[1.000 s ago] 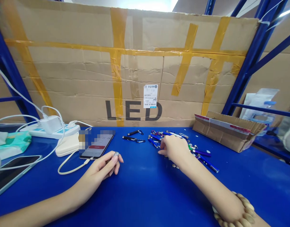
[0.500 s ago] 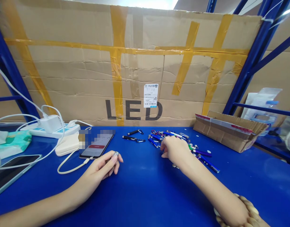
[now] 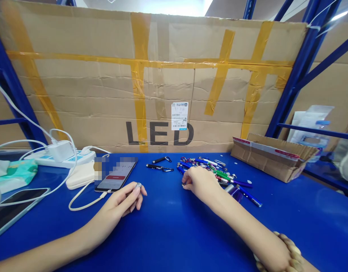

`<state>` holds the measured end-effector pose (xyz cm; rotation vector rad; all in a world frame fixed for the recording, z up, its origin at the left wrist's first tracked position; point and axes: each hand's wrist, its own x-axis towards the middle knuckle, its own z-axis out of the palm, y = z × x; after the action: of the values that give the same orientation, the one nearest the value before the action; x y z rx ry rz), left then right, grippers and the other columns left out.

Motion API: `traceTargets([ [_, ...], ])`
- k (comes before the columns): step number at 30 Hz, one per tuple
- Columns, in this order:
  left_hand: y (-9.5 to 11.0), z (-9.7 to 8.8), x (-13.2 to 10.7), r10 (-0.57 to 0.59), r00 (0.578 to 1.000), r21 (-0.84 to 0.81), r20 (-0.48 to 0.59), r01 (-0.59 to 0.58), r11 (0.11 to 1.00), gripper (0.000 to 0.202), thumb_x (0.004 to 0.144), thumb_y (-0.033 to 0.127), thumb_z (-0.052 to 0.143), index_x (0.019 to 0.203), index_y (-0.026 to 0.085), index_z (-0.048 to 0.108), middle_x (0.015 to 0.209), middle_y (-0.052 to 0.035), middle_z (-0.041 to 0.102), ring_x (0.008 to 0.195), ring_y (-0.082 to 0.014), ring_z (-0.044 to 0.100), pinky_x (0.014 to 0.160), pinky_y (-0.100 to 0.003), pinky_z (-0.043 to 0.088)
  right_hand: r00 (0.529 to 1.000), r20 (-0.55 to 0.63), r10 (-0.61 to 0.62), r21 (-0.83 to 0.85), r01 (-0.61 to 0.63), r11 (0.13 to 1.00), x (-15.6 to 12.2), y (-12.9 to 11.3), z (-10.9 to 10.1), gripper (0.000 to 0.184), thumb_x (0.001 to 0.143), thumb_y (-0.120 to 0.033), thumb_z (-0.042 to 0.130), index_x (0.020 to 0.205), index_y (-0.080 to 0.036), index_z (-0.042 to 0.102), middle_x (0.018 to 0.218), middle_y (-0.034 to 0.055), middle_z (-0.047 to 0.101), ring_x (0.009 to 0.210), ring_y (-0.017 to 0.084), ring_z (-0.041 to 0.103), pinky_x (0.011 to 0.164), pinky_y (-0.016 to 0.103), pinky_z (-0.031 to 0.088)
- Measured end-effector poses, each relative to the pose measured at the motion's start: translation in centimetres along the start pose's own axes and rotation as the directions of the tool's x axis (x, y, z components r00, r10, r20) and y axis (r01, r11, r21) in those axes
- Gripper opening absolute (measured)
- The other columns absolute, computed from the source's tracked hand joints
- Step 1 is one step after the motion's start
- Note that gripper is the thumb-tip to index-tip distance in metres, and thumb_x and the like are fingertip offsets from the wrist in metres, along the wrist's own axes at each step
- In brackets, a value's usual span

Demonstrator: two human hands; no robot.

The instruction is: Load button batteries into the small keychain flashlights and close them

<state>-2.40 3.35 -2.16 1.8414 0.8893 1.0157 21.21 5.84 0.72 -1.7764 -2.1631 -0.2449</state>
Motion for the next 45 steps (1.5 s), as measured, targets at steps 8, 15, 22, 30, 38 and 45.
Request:
traceTargets([
  [8, 0.5, 0.1, 0.0, 0.038, 0.999, 0.095, 0.03, -0.041, 0.995, 0.025, 0.088, 0.039, 0.044, 0.086, 0.018, 0.058, 0.067, 0.0027, 0.046, 0.066, -0.0138, 0.045, 0.063, -0.023, 0.034, 0.929, -0.331, -0.166, 0.315, 0.275, 0.908, -0.4, -2.1, -0.3, 0.015, 0.077, -0.016, 0.055, 0.083, -0.022, 0.068, 0.08, 0.0006, 0.068, 0.066, 0.013, 0.061, 0.055, 0.022, 0.045],
  [15, -0.1, 0.1, 0.2, 0.064, 0.996, 0.077, 0.063, -0.069, 0.995, 0.017, 0.082, 0.032, 0.052, 0.086, 0.018, 0.061, 0.083, -0.0004, 0.06, 0.08, -0.0173, 0.052, 0.073, -0.025, 0.038, 0.951, -0.207, -0.231, 0.725, 0.307, 0.616, -2.0, -5.1, -0.1, 0.013, 0.075, -0.026, 0.059, 0.08, -0.019, 0.068, 0.077, 0.0017, 0.065, 0.059, 0.009, 0.055, 0.047, 0.018, 0.041],
  [22, 0.1, 0.1, 0.2, 0.069, 0.995, 0.141, 0.065, -0.078, 0.987, 0.014, 0.081, 0.026, 0.055, 0.082, 0.017, 0.065, 0.077, -0.0002, 0.057, 0.075, -0.0163, 0.051, 0.066, -0.023, 0.037, 0.965, -0.071, -0.254, 0.833, 0.198, 0.517, -2.1, -5.4, 0.5, 0.018, 0.075, -0.033, 0.062, 0.08, -0.017, 0.069, 0.072, 0.0013, 0.061, 0.058, 0.008, 0.047, 0.046, 0.018, 0.035],
  [30, 0.1, 0.1, 0.2, 0.055, 0.996, 0.181, 0.064, -0.066, 0.981, 0.017, 0.079, 0.028, 0.056, 0.086, 0.019, 0.07, 0.076, -0.0004, 0.055, 0.067, -0.0148, 0.047, 0.062, -0.023, 0.037, 0.965, 0.019, -0.261, 0.882, 0.107, 0.458, -1.6, -5.3, 1.0, 0.025, 0.07, -0.036, 0.066, 0.083, -0.015, 0.068, 0.062, -0.0009, 0.056, 0.056, 0.008, 0.047, 0.048, 0.019, 0.037],
  [38, -0.2, 0.2, 0.3, 0.034, 0.996, 0.252, 0.08, -0.053, 0.966, 0.018, 0.077, 0.029, 0.058, 0.085, 0.019, 0.071, 0.071, 0.001, 0.051, 0.06, -0.0129, 0.042, 0.056, -0.023, 0.031, 0.961, 0.137, -0.242, 0.856, 0.007, 0.516, -1.6, -5.3, 1.1, 0.027, 0.067, -0.028, 0.068, 0.088, -0.013, 0.064, 0.066, -0.0016, 0.058, 0.052, 0.005, 0.045, 0.047, 0.017, 0.034],
  [45, 0.3, 0.1, 0.3, 0.007, 0.996, 0.178, 0.094, -0.023, 0.984, 0.02, 0.085, 0.032, 0.047, 0.086, 0.018, 0.061, 0.072, 0.0013, 0.053, 0.069, -0.0147, 0.047, 0.064, -0.023, 0.034, 0.979, -0.111, -0.171, 0.698, 0.199, 0.688, -1.0, -4.1, 0.9, 0.024, 0.073, -0.037, 0.065, 0.085, -0.016, 0.065, 0.068, 0.0001, 0.062, 0.054, 0.008, 0.05, 0.05, 0.019, 0.038],
])
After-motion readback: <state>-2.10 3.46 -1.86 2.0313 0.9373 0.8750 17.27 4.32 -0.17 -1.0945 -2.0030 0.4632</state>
